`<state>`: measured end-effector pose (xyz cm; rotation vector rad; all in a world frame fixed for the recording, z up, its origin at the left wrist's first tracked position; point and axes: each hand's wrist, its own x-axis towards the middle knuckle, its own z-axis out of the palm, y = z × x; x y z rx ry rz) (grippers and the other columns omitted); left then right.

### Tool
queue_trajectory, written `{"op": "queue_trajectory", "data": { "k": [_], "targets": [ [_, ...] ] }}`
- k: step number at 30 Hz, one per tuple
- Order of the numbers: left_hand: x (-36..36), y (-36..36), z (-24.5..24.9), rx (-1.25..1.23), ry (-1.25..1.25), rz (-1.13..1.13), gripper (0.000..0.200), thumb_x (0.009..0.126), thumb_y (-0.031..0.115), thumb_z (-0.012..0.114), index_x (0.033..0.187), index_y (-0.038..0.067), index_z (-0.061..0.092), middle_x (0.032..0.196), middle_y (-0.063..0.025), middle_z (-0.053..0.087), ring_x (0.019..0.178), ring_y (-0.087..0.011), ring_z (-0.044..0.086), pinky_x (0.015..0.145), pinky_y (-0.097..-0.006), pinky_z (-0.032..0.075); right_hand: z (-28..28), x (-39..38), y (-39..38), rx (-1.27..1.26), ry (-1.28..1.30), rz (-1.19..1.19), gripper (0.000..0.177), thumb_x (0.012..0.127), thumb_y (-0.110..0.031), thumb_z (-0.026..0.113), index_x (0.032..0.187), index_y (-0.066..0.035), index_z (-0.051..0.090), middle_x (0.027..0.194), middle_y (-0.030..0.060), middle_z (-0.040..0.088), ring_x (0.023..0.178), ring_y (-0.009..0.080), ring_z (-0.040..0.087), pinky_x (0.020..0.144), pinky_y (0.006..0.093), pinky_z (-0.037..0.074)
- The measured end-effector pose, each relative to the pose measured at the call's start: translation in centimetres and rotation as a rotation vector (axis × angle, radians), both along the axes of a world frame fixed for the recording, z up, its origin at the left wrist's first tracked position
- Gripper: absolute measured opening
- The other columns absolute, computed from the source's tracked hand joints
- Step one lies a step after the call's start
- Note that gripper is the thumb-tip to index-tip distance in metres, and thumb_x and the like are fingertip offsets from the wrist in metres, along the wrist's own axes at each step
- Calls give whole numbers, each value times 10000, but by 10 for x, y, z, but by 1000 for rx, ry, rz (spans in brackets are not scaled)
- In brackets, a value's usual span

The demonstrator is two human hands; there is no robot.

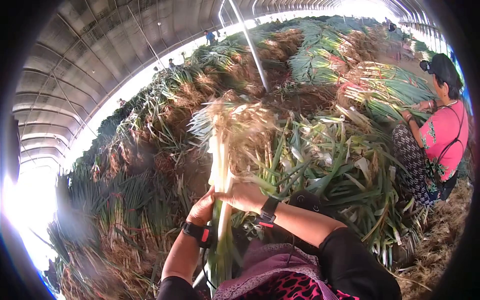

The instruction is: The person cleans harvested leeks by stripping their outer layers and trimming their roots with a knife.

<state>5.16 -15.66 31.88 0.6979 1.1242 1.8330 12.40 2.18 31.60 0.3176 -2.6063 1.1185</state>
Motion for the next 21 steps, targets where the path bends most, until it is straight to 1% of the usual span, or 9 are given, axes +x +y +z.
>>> {"op": "queue_trajectory", "data": {
  "k": [2, 5, 6, 9, 12, 13, 15, 17, 21],
  "targets": [
    [-4, -6, 2, 8, 89, -14, 773, 733, 315, 770, 1345, 32, 392, 1267, -109, 516, 1138, -231, 518, 963, -379, 429, -11, -10, -14, 49, 74, -80, 754, 830, -749, 285, 996, -121, 667, 991, 152, 641, 876, 350, 628, 752, 444, 481],
    [-7, -14, -12, -102, 166, 91, 751, 702, 244, 795, 1310, 16, 419, 1194, -115, 562, 1076, -232, 560, 909, -366, 470, -11, -26, -23, 7, -97, 67, 787, 826, -761, 256, 1027, -118, 663, 1006, 161, 636, 889, 358, 626, 749, 451, 485],
    [-10, -18, -21, -174, 137, 109, 727, 716, 203, 782, 1310, 13, 408, 1186, -114, 562, 1064, -230, 563, 897, -362, 477, -22, -35, -28, 85, -141, -5, 785, 858, -730, 233, 996, -90, 667, 1009, 161, 629, 828, 342, 626, 723, 450, 483],
    [-1, -27, -20, -233, -10, 145, 531, 730, 95, 750, 1185, -9, 496, 1024, -99, 618, 938, -229, 613, 815, -392, 533, -57, -77, -26, -144, -477, 28, 727, 884, -685, 289, 879, -69, 674, 883, 122, 633, 677, 274, 606, 618, 400, 477],
    [3, -36, -37, -300, -84, 168, 487, 722, 159, 765, 1122, 8, 531, 868, -82, 634, 752, -178, 612, 697, -310, 507, -84, -117, -35, -1246, -118, -226, 560, 848, -659, 473, 712, -117, 522, 567, -3, 471, 479, 106, 484, 411, 255, 356],
    [0, -38, -50, -294, -80, 165, 472, 727, 156, 759, 1115, 9, 534, 860, -79, 630, 746, -178, 610, 696, -311, 508, -81, -115, -28, -1388, -168, -412, 556, 846, -663, 471, 730, -120, 508, 579, -4, 476, 470, 98, 482, 396, 256, 349],
    [-1, -42, -60, -293, -81, 139, 445, 736, 153, 749, 1102, 7, 542, 853, -77, 627, 739, -176, 607, 697, -312, 509, -80, -124, -14, -1429, -117, -457, 564, 846, -666, 462, 756, -112, 519, 624, 5, 496, 452, 111, 484, 397, 255, 377],
    [1, -44, -63, -302, -99, 93, 423, 743, 152, 742, 1090, 3, 551, 855, -78, 628, 738, -173, 603, 702, -312, 509, -76, -132, 6, -1426, -107, -475, 462, 939, -489, 440, 875, -50, 569, 648, 39, 568, 511, 137, 512, 463, 304, 431],
    [23, -42, -36, -394, -66, 111, 324, 780, 156, 695, 1022, -23, 576, 802, -77, 632, 666, -150, 599, 628, -281, 510, -64, -137, 48, -1287, 6, -591, 533, 938, -415, 442, 1038, 92, 574, 904, 164, 637, 754, 214, 598, 665, 357, 472]
  ]
}}
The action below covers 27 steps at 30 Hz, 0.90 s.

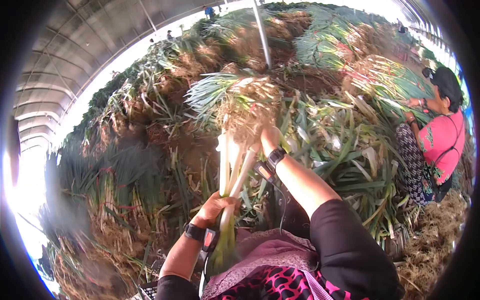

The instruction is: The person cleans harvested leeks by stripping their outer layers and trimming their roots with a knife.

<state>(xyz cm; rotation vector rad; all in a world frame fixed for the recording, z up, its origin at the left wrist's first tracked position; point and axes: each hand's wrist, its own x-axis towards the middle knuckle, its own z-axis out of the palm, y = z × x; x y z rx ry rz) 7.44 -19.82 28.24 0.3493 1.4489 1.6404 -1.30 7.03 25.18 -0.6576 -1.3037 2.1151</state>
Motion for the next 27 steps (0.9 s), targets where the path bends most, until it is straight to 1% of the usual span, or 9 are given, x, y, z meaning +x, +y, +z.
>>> {"op": "queue_trajectory", "data": {
  "k": [1, 5, 8, 10, 12, 14, 17, 21, 27],
  "targets": [
    [2, -1, 0, -41, 40, -27, 282, 806, 163, 660, 999, -29, 586, 780, -78, 630, 639, -142, 593, 599, -273, 505, 3, 8, 16, 272, -195, -30, 515, 931, -390, 445, 1037, 98, 572, 917, 169, 628, 758, 220, 593, 680, 358, 462],
    [42, -44, -6, -69, 51, -149, 552, 700, 275, 716, 1115, -31, 520, 730, -99, 594, 617, -189, 580, 555, -291, 469, -12, 36, 183, 57, 59, -226, 471, 935, -438, 442, 832, -2, 587, 730, 142, 617, 646, 260, 603, 608, 395, 474],
    [61, -64, 8, -35, -89, -98, 704, 675, 213, 758, 1244, -61, 448, 745, -137, 606, 630, -225, 599, 577, -327, 496, -67, 33, 356, 535, -496, -229, 520, 899, -533, 479, 865, -32, 614, 747, 136, 627, 682, 252, 615, 650, 402, 487],
    [58, -61, 17, -19, -100, -58, 728, 666, 217, 776, 1246, -71, 443, 743, -150, 611, 639, -239, 608, 582, -340, 504, -39, 77, 391, 234, -236, -301, 663, 813, -662, 518, 1000, -32, 605, 881, 127, 639, 791, 254, 616, 708, 438, 474],
    [50, -54, 14, 29, -74, -56, 752, 666, 235, 782, 1256, -69, 429, 716, -147, 596, 624, -234, 593, 572, -347, 496, 27, 132, 374, 97, -102, -274, 673, 734, -747, 540, 808, -78, 567, 697, 62, 586, 560, 202, 557, 513, 359, 454],
    [47, -39, 14, 145, -100, -77, 747, 676, 241, 768, 1262, -66, 421, 699, -135, 575, 619, -217, 567, 574, -338, 479, 29, 152, 409, 125, -292, -208, 926, 615, -848, 533, 1042, -26, 552, 871, 154, 621, 700, 272, 612, 608, 398, 496],
    [40, -21, 25, 139, -166, -108, 715, 717, 269, 751, 1274, -34, 420, 811, -99, 583, 720, -188, 575, 638, -302, 491, 14, 159, 367, 141, -607, 140, 1101, 577, -801, 564, 1310, 2, 391, 1137, 284, 490, 937, 331, 538, 769, 429, 442],
    [26, 7, 29, 211, -247, -207, 710, 741, 266, 741, 1293, -30, 407, 789, -79, 555, 721, -179, 554, 641, -298, 483, -20, 146, 157, 1032, -240, 580, 922, 697, -424, 753, 1366, 53, 337, 1423, 311, 270, 1330, 335, 313, 1102, 352, 242],
    [37, 40, 15, 196, -411, -389, 752, 748, 341, 709, 1317, -13, 367, 761, -85, 533, 679, -182, 544, 607, -292, 469, 20, 109, -5, 657, 355, 724, 828, 690, -268, 786, 1324, 42, 354, 1300, 186, 443, 1229, 309, 406, 1045, 412, 309]
  ]
}}
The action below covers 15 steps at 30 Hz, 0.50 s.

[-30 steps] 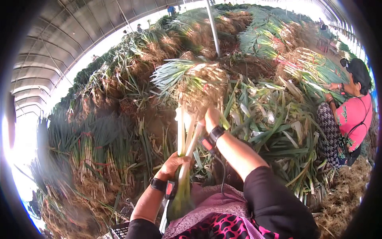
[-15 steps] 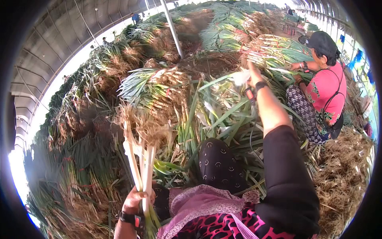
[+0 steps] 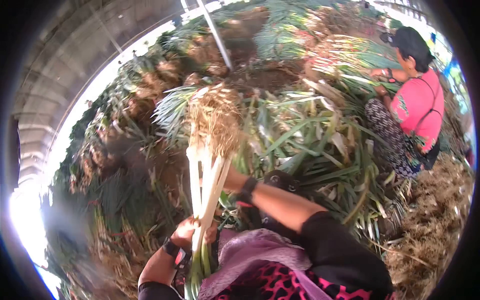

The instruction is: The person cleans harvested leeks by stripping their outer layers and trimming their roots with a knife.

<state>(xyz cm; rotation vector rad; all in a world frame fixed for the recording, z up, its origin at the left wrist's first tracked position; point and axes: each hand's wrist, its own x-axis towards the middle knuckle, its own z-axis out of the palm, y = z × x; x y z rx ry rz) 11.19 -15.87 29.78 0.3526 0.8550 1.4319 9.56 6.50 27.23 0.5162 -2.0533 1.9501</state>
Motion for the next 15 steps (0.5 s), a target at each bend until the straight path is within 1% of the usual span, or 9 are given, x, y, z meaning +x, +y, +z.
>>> {"op": "queue_trajectory", "data": {
  "k": [2, 5, 6, 7, 9, 12, 13, 14, 15],
  "targets": [
    [15, 11, -2, -1, -35, -101, 750, 734, 370, 715, 1292, -9, 387, 754, -91, 536, 646, -193, 546, 591, -305, 465, -12, -3, -15, -79, -106, 7, 717, 713, -258, 753, 1262, 32, 393, 1219, 170, 468, 1146, 297, 430, 985, 405, 332],
    [26, 8, -5, -45, -61, -167, 741, 731, 387, 717, 1274, -10, 405, 745, -89, 532, 645, -195, 545, 589, -314, 463, -29, -7, -3, -25, -212, -76, 554, 748, -243, 704, 1168, 15, 451, 1097, 146, 505, 1022, 278, 465, 895, 395, 367],
    [30, 4, 1, -72, -83, -140, 723, 733, 375, 719, 1261, -13, 415, 744, -75, 512, 637, -181, 518, 578, -306, 451, -35, -12, 9, 29, -237, -114, 500, 760, -238, 688, 1136, 10, 471, 1057, 138, 517, 980, 272, 477, 865, 391, 379],
    [32, 0, 3, -100, -173, -93, 697, 733, 350, 727, 1247, -12, 426, 743, -58, 488, 630, -163, 484, 574, -298, 432, -41, -18, 23, 85, -261, -157, 448, 771, -233, 671, 1105, 4, 490, 1016, 130, 530, 938, 266, 489, 835, 388, 390],
    [26, -10, -9, -124, -178, 35, 657, 724, 339, 708, 1226, 10, 439, 681, -59, 467, 573, -165, 438, 543, -278, 380, -52, -29, 55, 212, -311, -248, 347, 794, -224, 638, 1042, -7, 529, 935, 114, 554, 855, 254, 513, 775, 381, 414],
    [23, -7, -14, -211, -203, 35, 622, 748, 332, 678, 1225, 21, 430, 716, -58, 481, 571, -163, 431, 533, -281, 376, -76, -46, 113, 438, -397, -391, 221, 829, -209, 589, 949, -23, 587, 813, 90, 591, 731, 235, 549, 684, 370, 449],
    [26, -10, -14, -256, -212, 43, 617, 751, 333, 674, 1224, 22, 430, 722, -58, 484, 570, -162, 429, 531, -282, 376, -87, -50, 139, 522, -426, -461, 195, 841, -204, 572, 917, -28, 607, 773, 82, 604, 689, 229, 561, 654, 367, 460],
    [27, -16, -16, -285, -250, 43, 657, 747, 344, 691, 1237, 1, 420, 733, -60, 500, 579, -170, 453, 541, -288, 391, -95, -50, 171, 607, -432, -570, 183, 852, -199, 556, 886, -34, 626, 732, 74, 616, 648, 223, 572, 624, 363, 472],
    [30, -32, -23, -240, -43, 7, 720, 733, 363, 721, 1248, -30, 409, 762, -68, 524, 617, -176, 500, 562, -289, 420, -101, -47, 208, 689, -415, -722, 188, 864, -194, 539, 855, -39, 646, 692, 66, 628, 606, 217, 584, 594, 360, 484]
  ]
}}
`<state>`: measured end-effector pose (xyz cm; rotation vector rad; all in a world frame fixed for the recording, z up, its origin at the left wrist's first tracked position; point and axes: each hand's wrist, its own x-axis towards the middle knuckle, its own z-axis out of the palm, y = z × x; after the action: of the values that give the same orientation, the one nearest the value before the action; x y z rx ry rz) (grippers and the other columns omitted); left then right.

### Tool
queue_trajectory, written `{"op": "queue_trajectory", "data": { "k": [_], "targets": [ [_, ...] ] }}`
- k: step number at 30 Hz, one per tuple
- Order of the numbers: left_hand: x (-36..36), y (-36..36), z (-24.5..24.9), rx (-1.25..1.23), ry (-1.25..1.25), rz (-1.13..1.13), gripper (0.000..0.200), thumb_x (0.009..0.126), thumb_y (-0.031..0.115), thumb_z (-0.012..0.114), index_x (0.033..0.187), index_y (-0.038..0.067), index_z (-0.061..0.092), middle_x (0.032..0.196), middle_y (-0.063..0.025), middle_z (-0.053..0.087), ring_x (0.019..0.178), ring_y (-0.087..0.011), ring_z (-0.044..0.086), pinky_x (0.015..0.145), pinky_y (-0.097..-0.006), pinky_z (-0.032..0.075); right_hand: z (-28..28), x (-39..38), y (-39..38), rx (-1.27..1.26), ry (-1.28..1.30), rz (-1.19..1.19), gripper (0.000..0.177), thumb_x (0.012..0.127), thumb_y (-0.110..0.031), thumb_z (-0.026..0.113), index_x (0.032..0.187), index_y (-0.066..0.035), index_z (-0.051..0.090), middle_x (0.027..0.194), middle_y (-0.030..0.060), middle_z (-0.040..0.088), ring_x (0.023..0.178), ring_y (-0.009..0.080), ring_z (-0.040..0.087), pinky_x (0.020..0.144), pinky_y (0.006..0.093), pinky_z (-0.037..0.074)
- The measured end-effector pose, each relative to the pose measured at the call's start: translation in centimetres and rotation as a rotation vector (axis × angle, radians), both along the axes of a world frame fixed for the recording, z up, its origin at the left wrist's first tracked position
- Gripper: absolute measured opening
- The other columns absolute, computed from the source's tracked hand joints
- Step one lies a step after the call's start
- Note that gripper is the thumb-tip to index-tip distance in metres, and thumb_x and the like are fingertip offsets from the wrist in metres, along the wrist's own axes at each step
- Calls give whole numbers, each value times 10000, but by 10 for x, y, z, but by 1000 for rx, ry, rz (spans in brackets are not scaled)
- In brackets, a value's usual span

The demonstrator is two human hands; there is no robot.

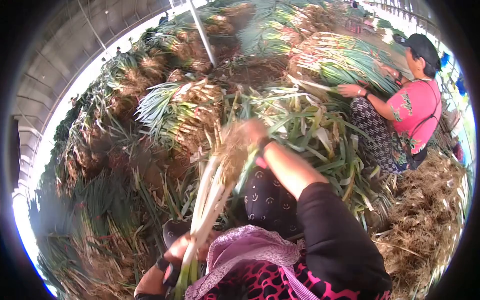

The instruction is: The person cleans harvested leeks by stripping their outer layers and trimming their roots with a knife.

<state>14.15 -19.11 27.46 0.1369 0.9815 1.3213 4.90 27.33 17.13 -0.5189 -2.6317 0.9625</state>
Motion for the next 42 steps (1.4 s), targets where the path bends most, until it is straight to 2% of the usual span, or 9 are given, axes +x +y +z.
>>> {"op": "queue_trajectory", "data": {
  "k": [4, 7, 8, 12, 18, 23, 26, 31, 42],
  "targets": [
    [26, -60, -5, -16, -5, 124, 743, 714, 366, 752, 1241, -47, 430, 766, -75, 537, 673, -173, 541, 581, -290, 462, 23, 70, 132, 330, 43, -712, 338, 844, -312, 481, 860, -9, 630, 759, 226, 633, 735, 376, 632, 605, 477, 458],
    [10, -60, -18, -29, 135, 250, 707, 720, 347, 745, 1223, -48, 444, 756, -81, 532, 686, -175, 540, 602, -301, 473, 32, 101, 148, 134, 35, -494, 547, 717, -455, 677, 1067, -38, 634, 1028, 210, 646, 948, 337, 627, 812, 413, 476],
    [3, -49, -9, 18, 167, 252, 680, 728, 346, 739, 1212, -40, 456, 763, -86, 541, 691, -176, 545, 622, -308, 482, 30, 99, 164, 203, -405, -427, 558, 693, -445, 717, 1079, -50, 640, 1047, 197, 647, 957, 308, 631, 829, 405, 480],
    [-19, -30, -3, 76, 208, 322, 660, 717, 289, 764, 1214, -28, 467, 807, -99, 582, 724, -190, 579, 658, -324, 499, 98, 82, 32, 602, -632, -82, 525, 691, -472, 720, 961, -26, 659, 854, 145, 671, 770, 278, 655, 658, 428, 508],
    [-33, -17, 0, 66, 313, 329, 664, 722, 306, 778, 1219, -20, 482, 869, -113, 624, 769, -209, 620, 716, -333, 519, 76, 70, -211, -872, -92, 701, 715, 804, -541, 646, 1183, 55, 537, 1163, 207, 586, 1000, 239, 604, 867, 340, 481],
    [-33, -26, -25, 11, 629, 456, 443, 867, 267, 639, 1198, 6, 504, 937, -126, 648, 804, -205, 638, 738, -319, 521, 80, 59, -272, -1116, -6, 590, 300, 897, -291, 592, 998, -8, 599, 842, 0, 614, 762, 84, 600, 680, 237, 497],
    [-36, -41, -34, -95, 856, 542, 313, 940, 252, 541, 1150, 20, 525, 949, -97, 647, 817, -167, 621, 720, -305, 511, 82, 49, -279, -1009, 247, 590, 307, 909, -311, 568, 854, -14, 623, 722, 46, 620, 683, 70, 587, 578, 248, 466],
    [-28, -61, -7, -236, 736, 537, 267, 950, 255, 528, 1089, 27, 540, 935, -64, 631, 768, -134, 594, 694, -289, 496, 105, 30, -276, -1476, 238, 523, 312, 924, -278, 549, 1088, -13, 533, 1022, 125, 639, 908, 199, 646, 783, 321, 520],
    [-12, -70, 2, -17, 602, 151, 674, 895, 582, 452, 1172, -30, 505, 954, -147, 654, 876, -199, 637, 780, -326, 511, 139, 39, -317, -1739, 56, 791, 476, 846, -265, 650, 1211, 2, 503, 1041, 98, 628, 984, 205, 607, 887, 366, 483]
  ]
}}
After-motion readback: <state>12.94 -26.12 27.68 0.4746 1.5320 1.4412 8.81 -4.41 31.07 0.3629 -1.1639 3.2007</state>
